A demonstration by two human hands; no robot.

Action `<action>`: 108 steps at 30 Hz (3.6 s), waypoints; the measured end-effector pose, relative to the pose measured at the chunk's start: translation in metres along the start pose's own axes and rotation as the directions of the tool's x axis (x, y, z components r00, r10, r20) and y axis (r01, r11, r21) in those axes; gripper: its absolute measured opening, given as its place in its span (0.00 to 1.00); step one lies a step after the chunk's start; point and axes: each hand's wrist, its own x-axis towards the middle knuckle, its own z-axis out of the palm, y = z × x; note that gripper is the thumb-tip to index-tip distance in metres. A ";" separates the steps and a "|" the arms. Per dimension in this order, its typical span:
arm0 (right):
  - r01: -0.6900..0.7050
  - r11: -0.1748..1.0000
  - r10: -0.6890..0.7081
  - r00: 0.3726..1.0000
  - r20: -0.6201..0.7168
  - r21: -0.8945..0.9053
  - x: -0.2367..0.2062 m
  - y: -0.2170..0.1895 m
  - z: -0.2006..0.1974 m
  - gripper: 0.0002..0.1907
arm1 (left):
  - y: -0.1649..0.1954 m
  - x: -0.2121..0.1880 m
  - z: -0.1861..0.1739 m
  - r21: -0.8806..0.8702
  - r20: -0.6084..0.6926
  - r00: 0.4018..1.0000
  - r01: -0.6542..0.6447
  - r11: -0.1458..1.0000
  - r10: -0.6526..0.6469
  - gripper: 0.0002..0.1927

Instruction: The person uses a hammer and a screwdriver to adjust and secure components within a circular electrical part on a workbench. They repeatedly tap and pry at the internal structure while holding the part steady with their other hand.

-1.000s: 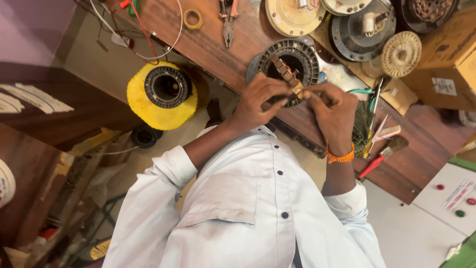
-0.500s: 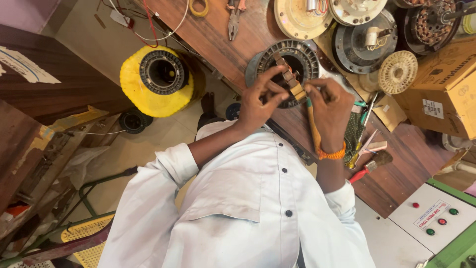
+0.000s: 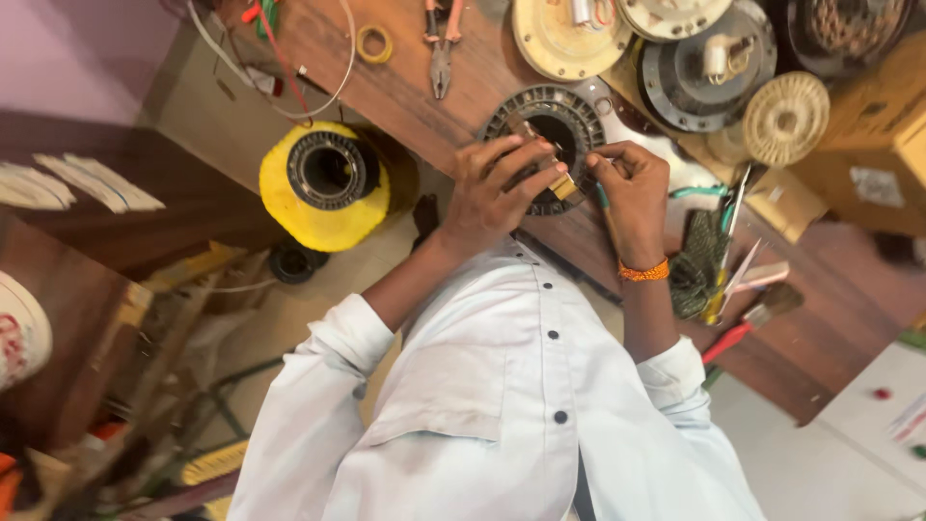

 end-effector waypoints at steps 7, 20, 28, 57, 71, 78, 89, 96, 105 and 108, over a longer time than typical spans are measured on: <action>-0.044 0.992 0.047 0.999 -0.026 0.118 -0.023 0.005 -0.016 0.04 | -0.035 0.064 -0.019 -0.237 0.459 0.827 -0.239 0.942 0.325 0.16; 0.048 0.998 -0.043 0.990 -0.136 0.031 -0.061 -0.025 0.006 0.06 | -0.040 0.062 0.007 -0.290 0.487 0.868 0.053 0.956 0.100 0.26; 0.520 0.731 -0.603 0.795 -0.061 -0.442 -0.048 0.007 0.059 0.10 | -0.043 0.047 0.002 -0.197 0.348 0.920 -0.119 0.973 0.183 0.24; 0.717 0.643 -0.628 0.694 0.352 -0.268 0.020 -0.050 -0.047 0.03 | 0.044 -0.002 0.069 0.168 -0.379 0.912 0.234 0.958 -0.156 0.31; 0.588 0.793 -0.473 0.761 0.444 -0.162 0.037 -0.103 -0.011 0.03 | 0.063 0.008 0.055 0.169 -0.370 0.905 0.288 0.942 -0.210 0.27; 0.330 0.944 -0.296 0.859 0.417 -0.010 0.051 -0.087 -0.016 0.03 | 0.040 0.016 0.034 0.135 -0.064 0.984 0.172 0.976 -0.165 0.30; 0.313 0.948 -0.314 0.880 0.358 0.061 0.024 -0.034 -0.066 0.04 | 0.000 0.035 0.019 -0.206 0.134 0.985 0.139 0.969 -0.112 0.21; 0.745 0.597 -0.631 0.665 0.399 -0.297 -0.003 -0.001 -0.029 0.04 | -0.005 0.026 0.022 -0.077 0.185 0.981 0.076 0.994 -0.061 0.25; 0.845 0.469 -0.724 0.534 0.436 -0.256 -0.026 -0.022 -0.039 0.07 | 0.026 -0.022 0.040 0.151 -0.074 0.996 -0.027 0.988 0.038 0.18; 0.844 0.450 -0.689 0.535 0.488 -0.291 -0.025 -0.041 -0.048 0.07 | 0.036 -0.014 0.059 0.129 -0.247 0.965 0.126 0.984 -0.091 0.16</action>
